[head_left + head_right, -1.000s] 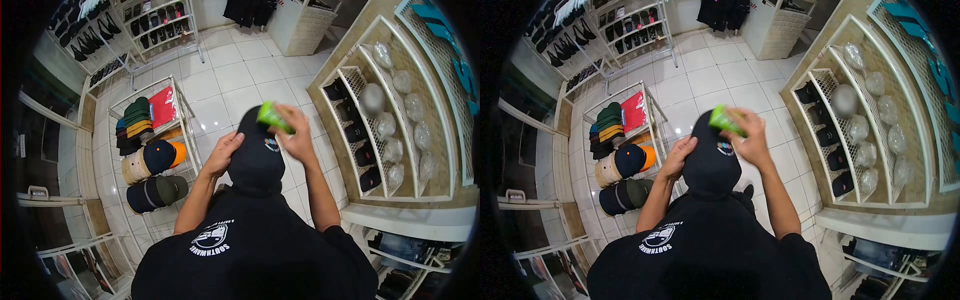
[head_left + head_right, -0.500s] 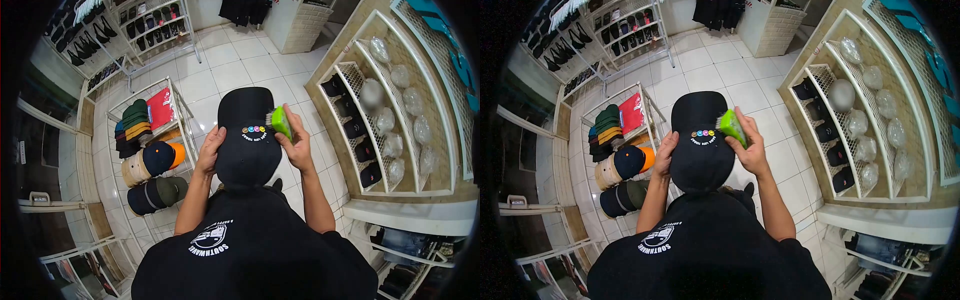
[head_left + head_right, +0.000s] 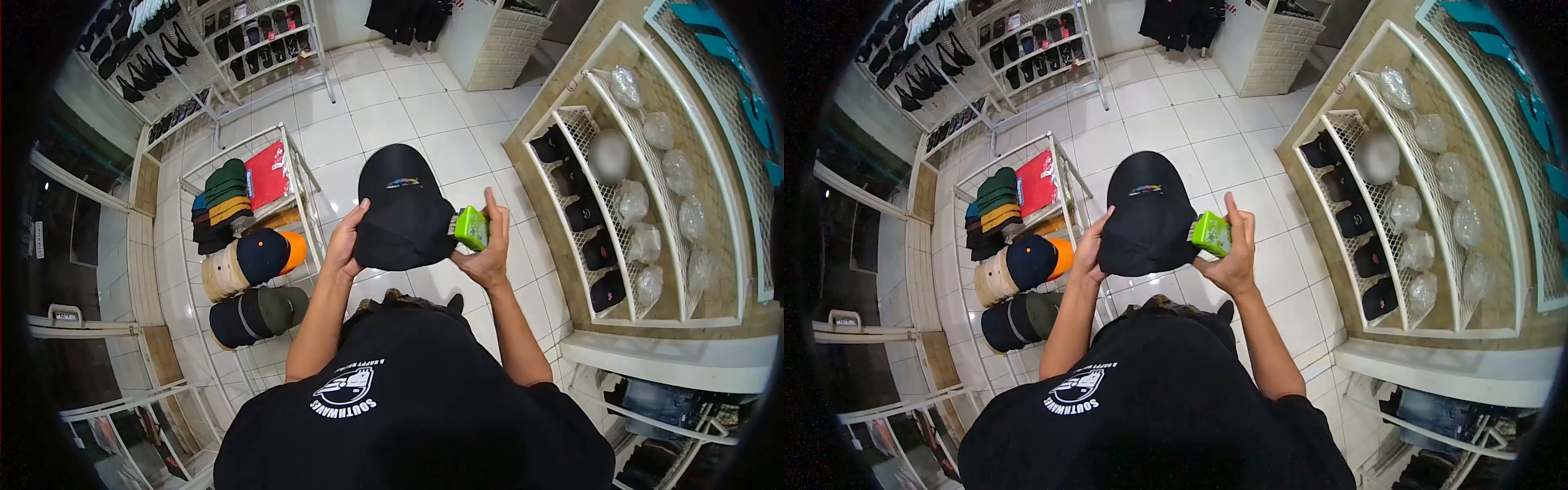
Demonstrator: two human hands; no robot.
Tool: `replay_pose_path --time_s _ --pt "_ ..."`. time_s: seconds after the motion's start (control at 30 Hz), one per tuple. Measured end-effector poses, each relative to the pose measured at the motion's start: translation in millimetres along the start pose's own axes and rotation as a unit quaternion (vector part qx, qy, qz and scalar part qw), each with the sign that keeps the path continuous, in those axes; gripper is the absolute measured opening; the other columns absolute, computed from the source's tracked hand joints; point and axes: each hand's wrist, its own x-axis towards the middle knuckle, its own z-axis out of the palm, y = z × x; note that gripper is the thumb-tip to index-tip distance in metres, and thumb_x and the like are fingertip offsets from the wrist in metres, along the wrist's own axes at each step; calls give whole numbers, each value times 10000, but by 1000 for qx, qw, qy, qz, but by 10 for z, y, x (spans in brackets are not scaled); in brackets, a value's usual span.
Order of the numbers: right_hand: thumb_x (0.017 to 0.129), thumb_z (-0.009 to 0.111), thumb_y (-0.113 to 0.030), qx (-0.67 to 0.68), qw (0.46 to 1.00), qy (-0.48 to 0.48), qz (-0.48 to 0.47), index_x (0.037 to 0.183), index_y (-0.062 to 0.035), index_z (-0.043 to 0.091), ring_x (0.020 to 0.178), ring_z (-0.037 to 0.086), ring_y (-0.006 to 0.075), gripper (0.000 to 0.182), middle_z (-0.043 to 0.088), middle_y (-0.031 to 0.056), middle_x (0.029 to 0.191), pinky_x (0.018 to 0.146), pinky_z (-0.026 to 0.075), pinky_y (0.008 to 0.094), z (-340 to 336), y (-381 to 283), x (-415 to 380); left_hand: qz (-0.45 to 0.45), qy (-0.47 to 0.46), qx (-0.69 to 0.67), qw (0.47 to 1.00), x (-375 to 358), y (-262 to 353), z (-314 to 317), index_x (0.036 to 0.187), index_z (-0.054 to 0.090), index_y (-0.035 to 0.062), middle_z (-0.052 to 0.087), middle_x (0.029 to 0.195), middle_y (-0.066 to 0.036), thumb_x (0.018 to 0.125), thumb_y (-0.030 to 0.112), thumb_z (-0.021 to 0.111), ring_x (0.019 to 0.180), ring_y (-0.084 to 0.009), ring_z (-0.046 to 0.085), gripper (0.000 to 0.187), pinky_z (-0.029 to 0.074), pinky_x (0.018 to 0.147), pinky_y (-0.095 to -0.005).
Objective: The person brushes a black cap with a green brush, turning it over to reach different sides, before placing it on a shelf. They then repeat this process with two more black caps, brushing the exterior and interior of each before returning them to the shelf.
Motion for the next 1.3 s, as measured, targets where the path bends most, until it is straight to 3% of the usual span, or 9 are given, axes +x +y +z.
replay_pose_path --time_s 0.23,0.37,0.4,0.5,0.53,0.57,0.63,0.73,1.3 --pt "688 732 80 70 996 61 -6 1372 -2 549 1065 685 243 712 685 162 1169 972 513 339 15 36 158 -143 15 -14 990 70 70 -65 1060 683 3 727 848 -86 1044 333 568 645 -161 705 349 610 619 -282" --pt "820 719 25 247 950 49 184 1278 14 608 973 652 144 472 686 63 1085 899 518 276 -103 140 388 58 173 420 889 5 191 -82 1086 706 30 600 662 -6 1019 587 472 446 -76 487 608 376 438 -207" --pt "814 708 12 271 935 33 227 1220 22 622 923 655 141 415 688 63 1034 861 527 273 -142 163 418 90 138 468 868 -59 284 -95 1235 656 -4 698 883 -103 969 583 596 722 -191 679 648 497 619 -286" --pt "790 699 -6 319 891 -14 323 1127 35 638 851 652 143 345 686 63 956 797 534 273 -182 201 486 374 49 620 688 -100 63 87 1346 585 -2 668 1166 -172 917 465 725 1087 -270 664 649 503 940 -375" --pt "773 699 -12 340 861 -49 375 1092 40 641 828 646 148 329 681 63 929 771 531 275 -176 195 477 321 32 645 692 -185 71 216 1424 510 3 564 1368 -198 865 361 799 1307 -300 538 724 381 1120 -407" --pt "773 699 -12 340 860 -52 376 1092 40 641 828 646 148 329 681 63 929 771 531 275 -158 164 473 375 52 667 642 -172 5 226 1370 566 8 646 1276 -191 887 364 783 1156 -282 640 638 458 1036 -376" --pt "761 709 -27 339 836 -127 412 1049 37 647 760 631 143 302 672 61 895 711 529 268 -122 101 503 326 30 575 750 -198 -25 425 1221 660 -26 741 1039 -172 901 348 775 911 -242 716 505 534 871 -340" --pt "755 715 -48 296 851 -151 407 1060 35 646 735 616 138 323 663 54 875 691 520 271 -73 106 508 262 124 593 751 -144 -40 325 1014 719 -59 747 791 -140 914 327 764 694 -210 708 401 541 690 -333" --pt "890 723 -236 52 989 6 142 1250 34 562 1017 626 369 478 628 235 1110 906 496 434 176 -274 484 198 198 709 647 -82 -210 164 805 670 -79 614 656 -302 935 362 670 635 -452 651 460 480 598 -494"
